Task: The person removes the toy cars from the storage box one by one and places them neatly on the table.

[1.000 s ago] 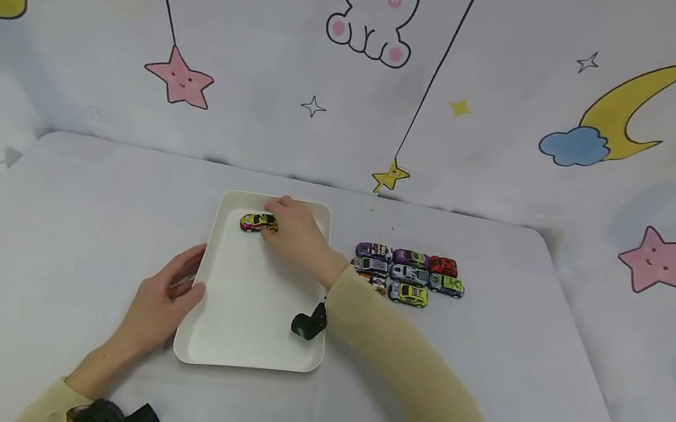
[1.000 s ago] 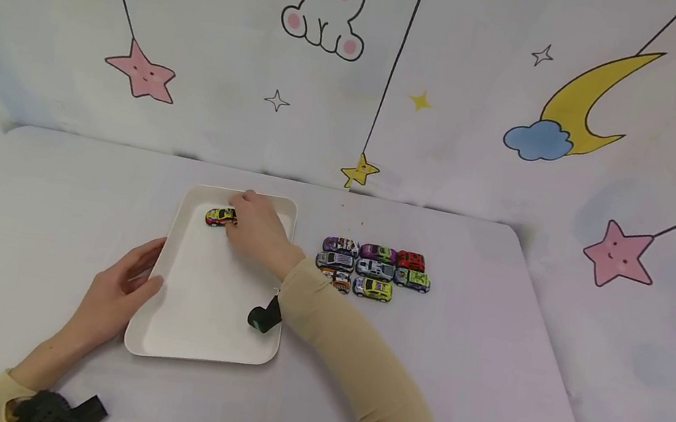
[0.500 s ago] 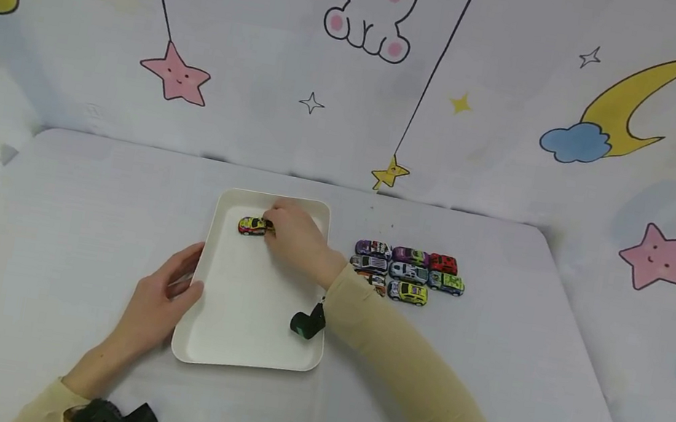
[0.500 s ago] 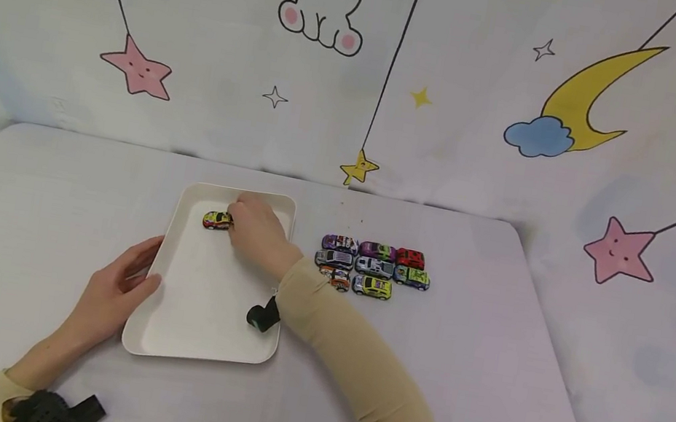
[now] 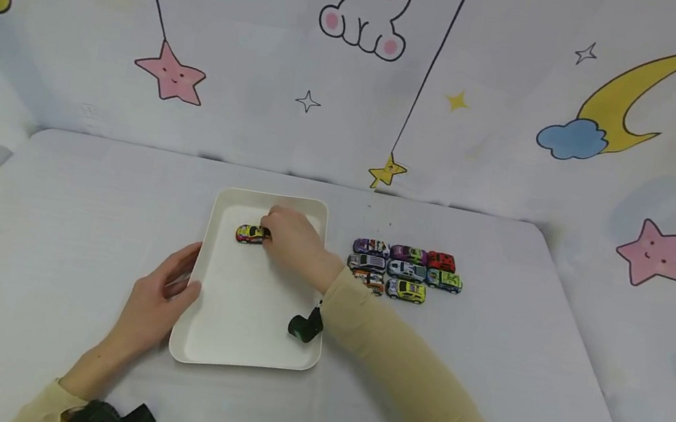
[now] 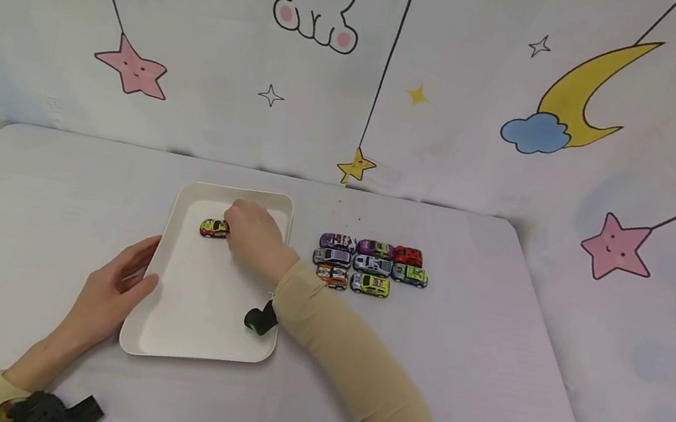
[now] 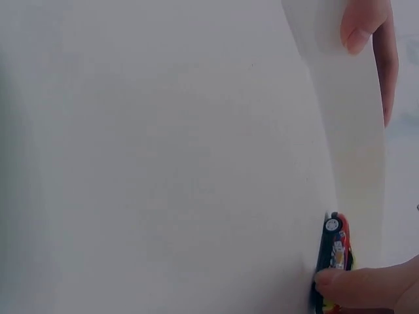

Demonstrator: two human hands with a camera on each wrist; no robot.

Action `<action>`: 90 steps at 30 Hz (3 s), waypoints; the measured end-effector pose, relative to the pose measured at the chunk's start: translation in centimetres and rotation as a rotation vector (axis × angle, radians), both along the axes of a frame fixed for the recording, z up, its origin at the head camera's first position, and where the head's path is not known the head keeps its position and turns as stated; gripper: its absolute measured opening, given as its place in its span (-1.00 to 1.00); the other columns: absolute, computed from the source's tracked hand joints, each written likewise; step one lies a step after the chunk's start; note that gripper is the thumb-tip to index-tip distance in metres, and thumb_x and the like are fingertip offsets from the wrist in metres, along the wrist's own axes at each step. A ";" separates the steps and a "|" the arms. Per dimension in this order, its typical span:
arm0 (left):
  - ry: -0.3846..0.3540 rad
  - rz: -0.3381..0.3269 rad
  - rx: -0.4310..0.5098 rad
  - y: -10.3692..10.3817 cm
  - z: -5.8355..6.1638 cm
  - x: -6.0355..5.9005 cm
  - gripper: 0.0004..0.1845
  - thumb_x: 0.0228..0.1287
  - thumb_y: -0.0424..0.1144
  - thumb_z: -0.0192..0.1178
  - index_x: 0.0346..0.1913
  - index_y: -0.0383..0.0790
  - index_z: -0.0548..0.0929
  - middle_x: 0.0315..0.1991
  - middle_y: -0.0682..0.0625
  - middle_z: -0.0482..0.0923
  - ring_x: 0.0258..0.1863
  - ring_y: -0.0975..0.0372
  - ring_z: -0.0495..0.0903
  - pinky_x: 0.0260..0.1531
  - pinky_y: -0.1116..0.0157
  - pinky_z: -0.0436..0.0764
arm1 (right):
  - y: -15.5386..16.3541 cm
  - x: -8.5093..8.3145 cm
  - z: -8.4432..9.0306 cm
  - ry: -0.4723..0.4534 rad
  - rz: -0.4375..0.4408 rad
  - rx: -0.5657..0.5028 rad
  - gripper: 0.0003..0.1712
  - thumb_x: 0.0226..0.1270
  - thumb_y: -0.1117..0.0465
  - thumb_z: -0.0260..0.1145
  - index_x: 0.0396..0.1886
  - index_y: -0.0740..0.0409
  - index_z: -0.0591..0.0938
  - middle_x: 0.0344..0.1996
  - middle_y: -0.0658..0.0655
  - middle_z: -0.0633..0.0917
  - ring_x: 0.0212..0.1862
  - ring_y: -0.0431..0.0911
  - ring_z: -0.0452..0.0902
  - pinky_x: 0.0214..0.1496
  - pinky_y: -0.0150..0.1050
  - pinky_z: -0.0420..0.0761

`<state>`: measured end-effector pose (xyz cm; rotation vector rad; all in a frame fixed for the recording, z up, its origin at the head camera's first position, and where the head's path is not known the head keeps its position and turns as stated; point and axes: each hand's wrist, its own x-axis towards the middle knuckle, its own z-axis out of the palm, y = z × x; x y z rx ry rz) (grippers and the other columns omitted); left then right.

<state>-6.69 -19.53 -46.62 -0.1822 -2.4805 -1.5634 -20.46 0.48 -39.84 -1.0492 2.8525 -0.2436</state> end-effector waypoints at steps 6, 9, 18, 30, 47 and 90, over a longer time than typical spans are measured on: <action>-0.036 -0.006 -0.005 0.1 0.1 0.2 -0.39 0.43 -0.40 0.10 0.50 -0.17 0.29 0.39 -0.27 0.39 0.30 -0.11 0.48 0.05 0.74 0.40 | 0.1 0.6 0.2 0.021 0.009 0.056 -0.85 0.30 0.24 0.41 -0.16 0.16 0.76 -0.20 0.07 0.71 -0.14 -0.08 0.64 -0.03 -0.26 0.63; -0.042 -0.005 -0.006 0.1 0.1 0.2 -0.39 0.43 -0.39 0.10 0.50 -0.17 0.28 0.40 -0.27 0.39 0.31 -0.11 0.48 0.05 0.75 0.39 | 0.2 0.9 0.2 0.019 0.019 0.062 -0.85 0.30 0.23 0.41 -0.18 0.17 0.76 -0.22 0.07 0.72 -0.16 -0.08 0.64 -0.05 -0.25 0.63; -0.043 0.000 -0.010 0.1 0.2 0.2 -0.39 0.43 -0.39 0.11 0.50 -0.16 0.29 0.39 -0.26 0.40 0.29 -0.11 0.49 0.05 0.74 0.40 | 0.9 1.6 0.5 -0.011 0.065 0.043 -0.89 0.27 0.22 0.44 -0.26 0.16 0.77 -0.33 0.03 0.73 -0.40 -0.19 0.42 -0.33 -0.37 0.45; -0.034 -0.007 -0.015 0.1 0.1 0.3 -0.38 0.43 -0.38 0.11 0.51 -0.13 0.29 0.39 -0.25 0.40 0.31 -0.10 0.48 0.06 0.74 0.39 | 1.6 2.6 0.8 -0.044 0.088 0.051 -0.95 0.24 0.26 0.43 -0.35 0.16 0.74 -0.48 -0.03 0.63 -0.46 -0.20 0.28 -0.44 -0.42 0.27; -0.038 0.007 -0.057 -0.2 -0.4 0.2 -0.41 0.46 -0.34 0.09 0.51 -0.18 0.28 0.40 -0.20 0.41 0.30 -0.05 0.47 0.07 0.73 0.41 | 4.3 3.8 1.1 -0.109 0.153 0.009 -0.91 0.14 0.29 0.46 -0.38 0.12 0.68 -0.47 -0.05 0.64 -0.45 -0.21 0.31 -0.39 -0.41 0.35; -0.020 -0.002 -0.040 0.1 -0.1 0.3 -0.40 0.44 -0.37 0.12 0.50 -0.13 0.30 0.40 -0.22 0.40 0.32 0.03 0.48 0.07 0.73 0.41 | 18.2 7.1 -2.0 0.271 0.050 -0.587 -0.56 0.13 0.32 0.53 0.06 0.17 0.70 0.03 0.15 0.68 0.05 -0.02 0.64 0.03 -0.11 0.68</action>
